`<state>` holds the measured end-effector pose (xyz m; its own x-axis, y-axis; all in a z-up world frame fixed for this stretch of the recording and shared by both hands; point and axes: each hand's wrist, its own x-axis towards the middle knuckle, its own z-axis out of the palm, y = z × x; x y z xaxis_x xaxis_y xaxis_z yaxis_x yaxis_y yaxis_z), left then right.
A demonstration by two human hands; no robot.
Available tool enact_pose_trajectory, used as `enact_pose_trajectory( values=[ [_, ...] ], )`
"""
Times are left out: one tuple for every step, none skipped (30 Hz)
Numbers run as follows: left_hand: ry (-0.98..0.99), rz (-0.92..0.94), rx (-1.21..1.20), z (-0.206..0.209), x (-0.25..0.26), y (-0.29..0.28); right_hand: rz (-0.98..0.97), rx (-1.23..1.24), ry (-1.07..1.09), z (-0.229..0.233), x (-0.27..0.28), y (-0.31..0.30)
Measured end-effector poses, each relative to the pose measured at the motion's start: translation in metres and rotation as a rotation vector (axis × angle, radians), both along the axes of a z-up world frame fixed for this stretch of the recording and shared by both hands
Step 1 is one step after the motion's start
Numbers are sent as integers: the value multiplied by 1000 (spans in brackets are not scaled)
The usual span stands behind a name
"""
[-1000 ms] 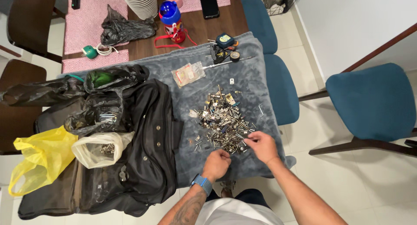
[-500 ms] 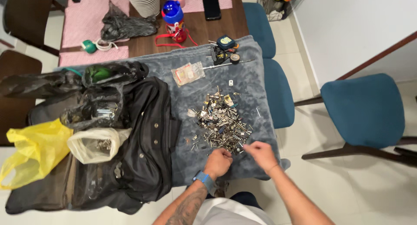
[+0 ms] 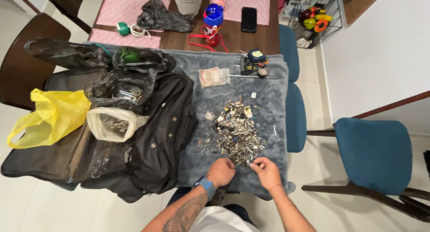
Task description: The person sorts a mixed pile of small metal hardware items on a table, picking up individual pieces and placing them into separate plastic bags. The person handles screws, bolts, and other small metal parts by hand, organizing them into different containers.
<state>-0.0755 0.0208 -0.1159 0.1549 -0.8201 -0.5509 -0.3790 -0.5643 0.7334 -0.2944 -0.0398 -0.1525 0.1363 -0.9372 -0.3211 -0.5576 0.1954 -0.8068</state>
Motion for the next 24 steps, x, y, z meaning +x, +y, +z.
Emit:
enact_pose_trajectory(
  values=[
    [3, 6, 4, -1, 3, 1, -69, 105, -188, -2, -1, 3],
    [6, 1, 5, -1, 4, 1, -141, 204, -375, -1, -1, -1],
    [10, -3, 6, -2, 5, 1, -179, 309, -575, 3, -1, -1],
    [12, -10, 5, -2, 7, 0, -216, 411, -776, 8, -2, 2],
    [27, -4, -12, -2, 8, -3, -253, 513, -977, 14, -1, 4],
    [41, -2, -23, -4, 9, -4, -296, 543, -1018, 17, 3, 7],
    [55, -1, -35, -5, 10, -3, -340, 573, -1060, 20, 9, 7],
    [73, -7, -53, -6, 14, -1, -386, 599, -1103, 23, 14, 8],
    [91, -13, -71, -6, 17, 1, -386, 544, -961, 25, 21, 9],
    [108, -22, -92, -7, 21, 2, -387, 487, -821, 25, 30, 8],
    [162, -4, -113, -7, 27, 2, -388, 433, -681, 26, 37, 8],
    [221, 13, -126, -9, 31, 5, -336, 298, -457, 27, 40, 16],
    [281, 30, -138, -10, 34, 10, -280, 166, -233, 28, 45, 22],
    [284, 40, -134, -10, 36, 13, -219, 32, -12, 30, 53, 23],
    [287, 49, -131, -10, 38, 16, -223, 0, 123, 34, 58, 25],
    [290, 59, -122, -10, 40, 21, -226, -26, 258, 39, 63, 30],
    [297, 54, -130, -12, 42, 23, -228, -51, 393, 44, 67, 32],
    [306, 48, -132, -14, 41, 29, -172, -82, 444, 49, 71, 36],
    [314, 42, -134, -15, 39, 37, -116, -113, 495, 55, 74, 37],
    [371, 48, -109, -16, 39, 43, -61, -147, 542, 60, 79, 35],
    [428, 55, -82, -15, 38, 52, -100, -89, 580, 66, 82, 34],
    [479, 63, -60, -14, 41, 55, -138, -35, 611, 69, 87, 31],
    [493, 70, -42, -13, 45, 58, -176, 19, 641, 70, 91, 29],
    [506, 80, -22, -12, 49, 62, -197, 50, 644, 69, 93, 27]
  ],
)
